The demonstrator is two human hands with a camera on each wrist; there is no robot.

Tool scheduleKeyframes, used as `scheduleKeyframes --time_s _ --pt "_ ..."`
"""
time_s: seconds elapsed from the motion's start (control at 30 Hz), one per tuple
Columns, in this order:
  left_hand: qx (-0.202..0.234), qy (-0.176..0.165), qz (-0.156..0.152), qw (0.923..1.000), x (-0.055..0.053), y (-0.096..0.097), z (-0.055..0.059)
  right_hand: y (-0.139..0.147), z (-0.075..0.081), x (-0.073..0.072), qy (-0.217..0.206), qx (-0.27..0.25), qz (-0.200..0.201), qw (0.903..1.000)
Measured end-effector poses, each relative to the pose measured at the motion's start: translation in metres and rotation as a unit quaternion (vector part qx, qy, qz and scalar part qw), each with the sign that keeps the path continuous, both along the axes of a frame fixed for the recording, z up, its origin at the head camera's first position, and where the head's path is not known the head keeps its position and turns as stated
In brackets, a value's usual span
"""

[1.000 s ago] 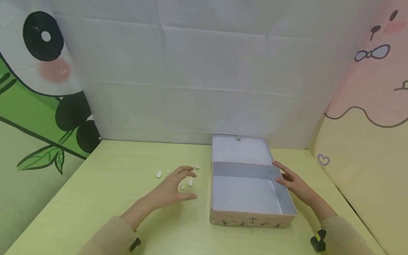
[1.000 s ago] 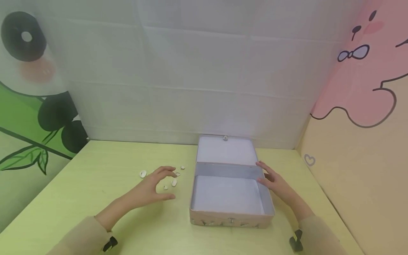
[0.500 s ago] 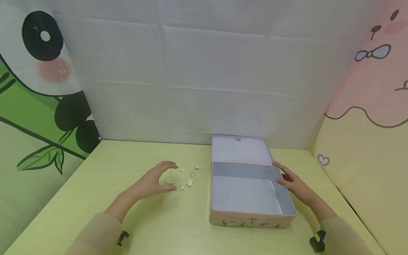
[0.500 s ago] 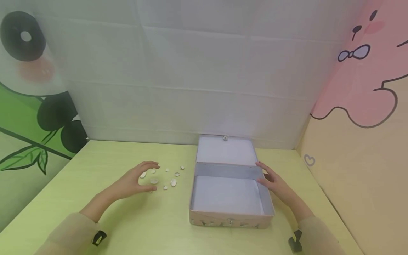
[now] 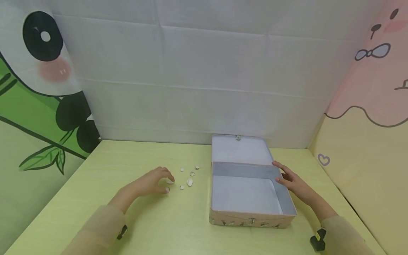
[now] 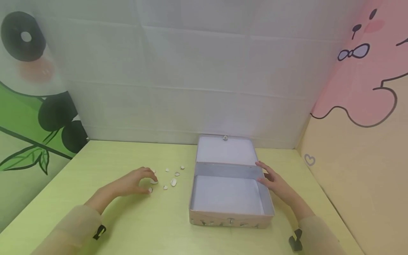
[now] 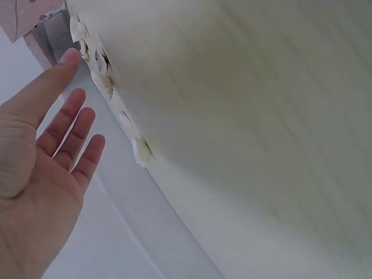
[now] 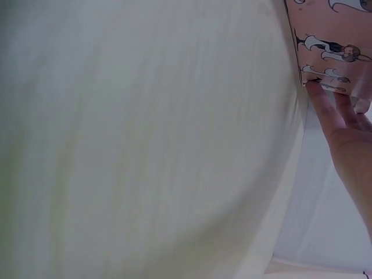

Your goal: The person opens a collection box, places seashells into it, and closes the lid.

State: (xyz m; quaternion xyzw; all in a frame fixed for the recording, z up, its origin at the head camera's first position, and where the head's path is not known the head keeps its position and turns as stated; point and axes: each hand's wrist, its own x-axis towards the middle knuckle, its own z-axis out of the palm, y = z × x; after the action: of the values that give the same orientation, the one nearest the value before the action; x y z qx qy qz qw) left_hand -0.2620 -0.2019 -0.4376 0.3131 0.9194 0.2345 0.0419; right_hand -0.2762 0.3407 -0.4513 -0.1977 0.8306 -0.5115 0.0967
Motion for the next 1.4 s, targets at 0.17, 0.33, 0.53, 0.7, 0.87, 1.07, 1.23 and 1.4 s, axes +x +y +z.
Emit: scheduleKeyframes --time_s 0.17,0.33,0.53,0.7,0.87,1.07,1.23,1.4 --pt "-0.009 -0.014 -0.006 0.9998 -0.003 0.0 0.0 -0.001 0.001 0.0 0.003 0.003 0.0 1.0" --pt "-0.023 -0.026 0.001 0.9994 -0.004 0.003 0.0 -0.001 0.0 -0.003 0.002 0.002 0.002 1.0" --pt "-0.041 -0.025 0.005 0.9988 -0.005 0.006 -0.003 0.0 -0.001 -0.007 -0.001 0.004 0.001 1.0" --pt "-0.046 -0.014 -0.008 0.9988 -0.006 0.008 -0.003 0.0 0.0 -0.007 -0.002 0.005 0.0 1.0" --pt "-0.062 0.005 -0.018 0.9979 -0.008 0.009 -0.005 0.0 0.0 -0.006 0.0 0.002 -0.002 1.0" --pt "-0.066 0.019 -0.023 0.9973 -0.01 0.01 -0.003 0.001 -0.002 -0.007 -0.004 0.007 -0.004 1.0" --pt "-0.06 0.038 -0.012 0.9974 -0.007 0.016 0.003 0.001 -0.004 -0.008 -0.009 0.002 -0.002 1.0" --pt "-0.042 0.068 -0.012 0.9967 0.0 0.028 0.014 0.0 -0.006 -0.009 -0.014 -0.004 0.001 0.9999"
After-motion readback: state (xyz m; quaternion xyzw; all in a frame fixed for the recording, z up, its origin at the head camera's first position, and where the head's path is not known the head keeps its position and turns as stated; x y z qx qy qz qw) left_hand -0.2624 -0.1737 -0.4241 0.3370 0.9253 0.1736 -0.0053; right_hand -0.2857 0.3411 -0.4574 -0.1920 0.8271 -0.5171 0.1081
